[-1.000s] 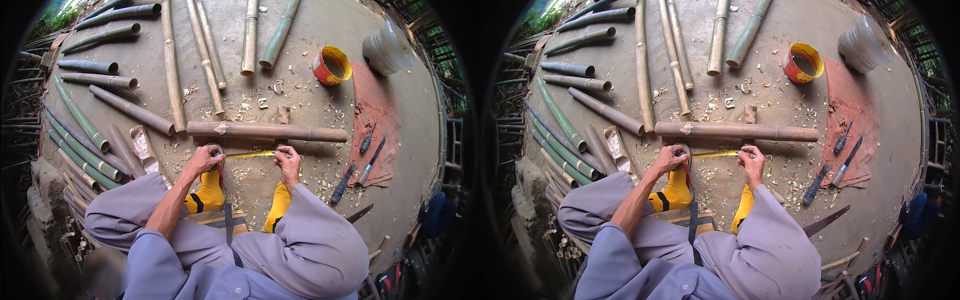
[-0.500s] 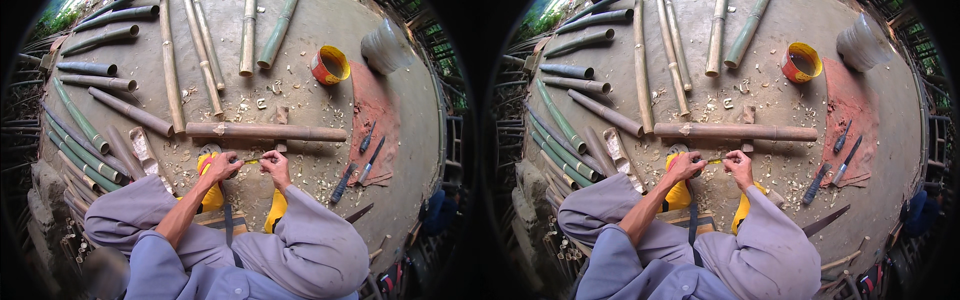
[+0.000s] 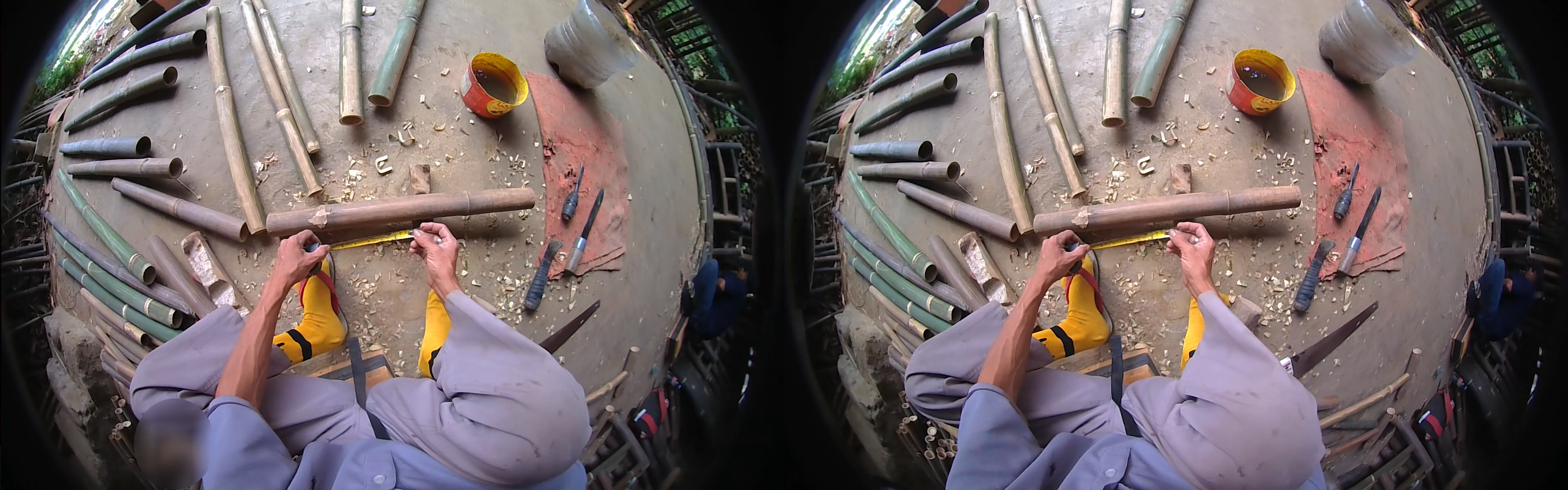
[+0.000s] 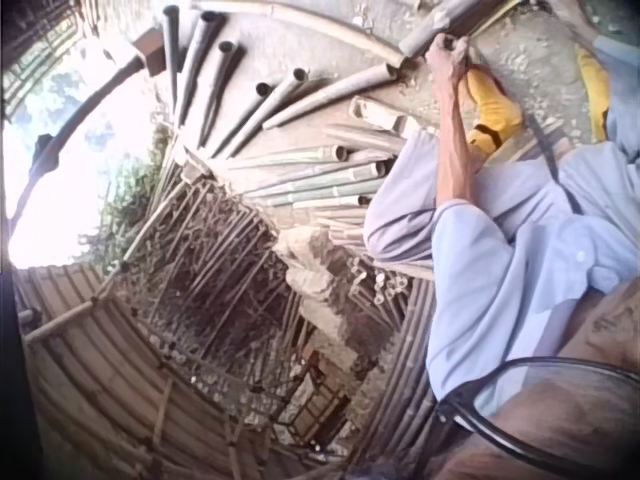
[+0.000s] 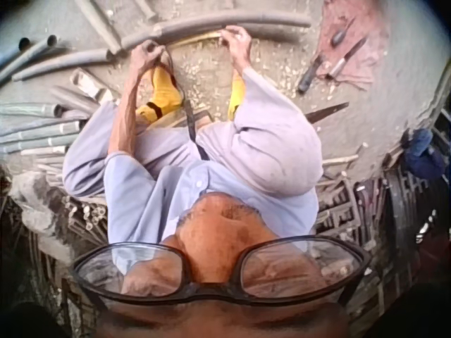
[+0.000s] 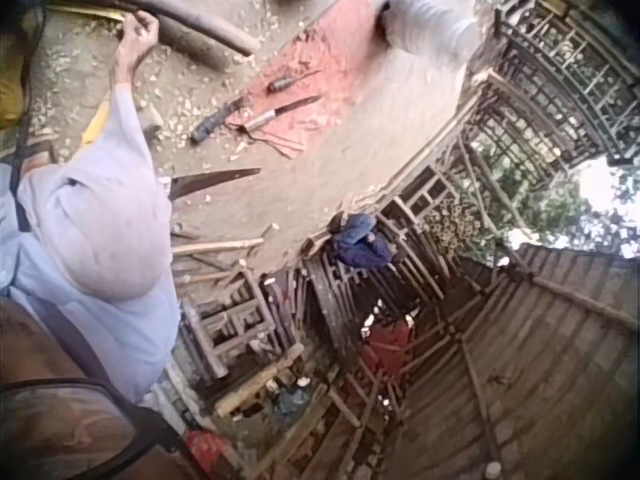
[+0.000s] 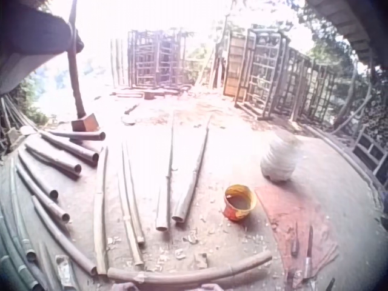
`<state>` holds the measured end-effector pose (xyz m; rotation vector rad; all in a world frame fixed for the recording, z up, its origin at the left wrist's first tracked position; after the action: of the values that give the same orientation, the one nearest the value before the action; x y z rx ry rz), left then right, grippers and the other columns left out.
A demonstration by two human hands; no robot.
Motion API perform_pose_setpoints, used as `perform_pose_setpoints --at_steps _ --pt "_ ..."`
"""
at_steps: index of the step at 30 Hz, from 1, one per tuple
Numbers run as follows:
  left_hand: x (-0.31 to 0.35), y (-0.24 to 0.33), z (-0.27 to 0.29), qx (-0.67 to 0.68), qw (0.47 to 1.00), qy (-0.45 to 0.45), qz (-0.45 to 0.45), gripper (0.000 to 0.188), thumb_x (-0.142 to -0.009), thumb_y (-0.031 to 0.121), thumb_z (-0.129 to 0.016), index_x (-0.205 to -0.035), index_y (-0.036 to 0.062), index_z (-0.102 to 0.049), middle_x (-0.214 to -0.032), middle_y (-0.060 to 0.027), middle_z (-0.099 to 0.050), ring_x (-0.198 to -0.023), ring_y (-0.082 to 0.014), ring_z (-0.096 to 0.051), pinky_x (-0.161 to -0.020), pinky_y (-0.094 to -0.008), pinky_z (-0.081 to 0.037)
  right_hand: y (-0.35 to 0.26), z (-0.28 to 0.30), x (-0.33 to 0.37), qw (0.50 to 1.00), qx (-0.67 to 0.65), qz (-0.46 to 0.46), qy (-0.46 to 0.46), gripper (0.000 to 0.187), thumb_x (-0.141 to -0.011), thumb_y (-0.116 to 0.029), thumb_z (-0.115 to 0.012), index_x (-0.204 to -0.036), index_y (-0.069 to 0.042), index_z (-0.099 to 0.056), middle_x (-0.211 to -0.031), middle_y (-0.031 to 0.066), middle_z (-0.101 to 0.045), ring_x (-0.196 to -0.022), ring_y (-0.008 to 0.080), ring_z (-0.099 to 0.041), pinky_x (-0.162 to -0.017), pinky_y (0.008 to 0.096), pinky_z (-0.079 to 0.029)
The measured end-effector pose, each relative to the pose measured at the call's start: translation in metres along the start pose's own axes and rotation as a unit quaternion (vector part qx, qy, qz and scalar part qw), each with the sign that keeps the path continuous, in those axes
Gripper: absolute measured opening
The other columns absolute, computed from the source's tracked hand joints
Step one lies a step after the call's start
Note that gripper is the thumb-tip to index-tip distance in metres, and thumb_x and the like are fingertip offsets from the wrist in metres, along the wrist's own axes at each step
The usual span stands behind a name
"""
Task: The person measures bamboo poles with a tape measure, marks and carves notches using a knife, saws pieces to length, and fits a pole into a hole in another bamboo section.
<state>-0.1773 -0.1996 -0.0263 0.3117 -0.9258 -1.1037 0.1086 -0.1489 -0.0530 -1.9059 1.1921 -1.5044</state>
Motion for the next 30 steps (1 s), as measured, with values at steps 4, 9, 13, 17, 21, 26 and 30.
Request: perform_pose_setpoints --at_steps 4,9,13,17,21,26,30 --pt "-0.004 -0.002 0.009 -0.023 0.999 0.034 0.013 0.039 -0.075 0.038 -0.068 -0.081 -0.0003 -0.063 -0.070 -0.0179 -0.064 -0.064 -0.0270 -0.064 -0.062 -0.0366 -0.048 0.008 -0.009 -0.019 0.999 -0.023 0.024 0.017 0.017 -0.080 -0.001 -0.067 -0.092 0.000 -0.054 -0.074 0.0062 -0.062 -0.061 0.0126 -0.061 -0.054 0.0247 -0.053" --pt "-0.007 0.001 0.003 -0.052 0.995 0.080 -0.021 0.031 -0.078 0.032 -0.067 -0.077 0.0008 -0.063 -0.061 -0.0080 -0.062 -0.056 -0.0146 -0.058 -0.055 -0.0309 -0.046 0.009 -0.017 -0.032 0.998 -0.046 0.042 0.027 0.017 -0.080 -0.001 -0.067 -0.092 0.001 -0.055 -0.074 0.0073 -0.062 -0.061 0.0124 -0.062 -0.054 0.0248 -0.054" --pt "-0.012 0.005 -0.001 -0.037 0.996 0.081 -0.027 0.033 -0.078 0.034 -0.066 -0.079 0.0010 -0.063 -0.062 -0.0101 -0.062 -0.057 -0.0179 -0.059 -0.057 -0.0321 -0.046 0.012 -0.018 -0.033 0.998 -0.013 0.057 0.035 0.016 -0.082 -0.001 -0.066 -0.093 0.001 -0.055 -0.076 0.0077 -0.062 -0.063 0.0130 -0.062 -0.056 0.0253 -0.055" --pt "-0.013 0.012 0.001 -0.044 0.998 0.042 0.009 0.040 -0.076 0.040 -0.066 -0.085 0.0010 -0.062 -0.075 -0.0194 -0.064 -0.071 -0.0326 -0.064 -0.066 -0.0396 -0.049 0.013 -0.017 -0.031 0.998 -0.006 0.045 0.046 0.015 -0.082 -0.001 -0.065 -0.094 0.001 -0.056 -0.080 0.0077 -0.063 -0.066 0.0139 -0.063 -0.058 0.0263 -0.055" --pt "-0.014 0.019 -0.001 -0.053 0.998 0.035 0.000 0.040 -0.076 0.040 -0.066 -0.085 0.0011 -0.062 -0.074 -0.0185 -0.064 -0.070 -0.0321 -0.064 -0.065 -0.0388 -0.049 0.014 -0.012 -0.030 0.997 -0.014 0.044 0.054 0.015 -0.082 0.000 -0.065 -0.095 0.000 -0.057 -0.080 0.0073 -0.062 -0.065 0.0138 -0.062 -0.057 0.0260 -0.055" --pt "-0.014 0.019 -0.005 -0.028 0.999 0.028 -0.004 0.037 -0.075 0.038 -0.068 -0.085 0.0019 -0.062 -0.071 -0.0160 -0.064 -0.066 -0.0264 -0.064 -0.064 -0.0358 -0.049 -0.039 0.055 -0.037 0.969 -0.105 0.116 0.192 0.017 -0.081 0.001 -0.062 -0.097 -0.001 -0.056 -0.075 0.0053 -0.060 -0.060 0.0131 -0.059 -0.056 0.0277 -0.054" --pt "-0.016 0.020 -0.008 -0.021 0.999 0.037 -0.009 0.037 -0.075 0.036 -0.070 -0.087 0.0028 -0.060 -0.072 -0.0141 -0.065 -0.067 -0.0270 -0.064 -0.065 -0.0369 -0.050 -0.105 0.154 -0.064 0.923 -0.082 0.213 0.311 0.013 -0.081 -0.001 -0.060 -0.094 0.000 -0.059 -0.072 0.0035 -0.058 -0.057 0.0105 -0.054 -0.051 0.0226 -0.050"
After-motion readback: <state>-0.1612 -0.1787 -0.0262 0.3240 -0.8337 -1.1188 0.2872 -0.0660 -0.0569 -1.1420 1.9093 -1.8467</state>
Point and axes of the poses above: each hand's wrist, its own x-axis away from the middle knuckle, its own z-axis out of the back of the hand, y = z × x, the point moved 2 cm from there along -x, towards the middle knuckle
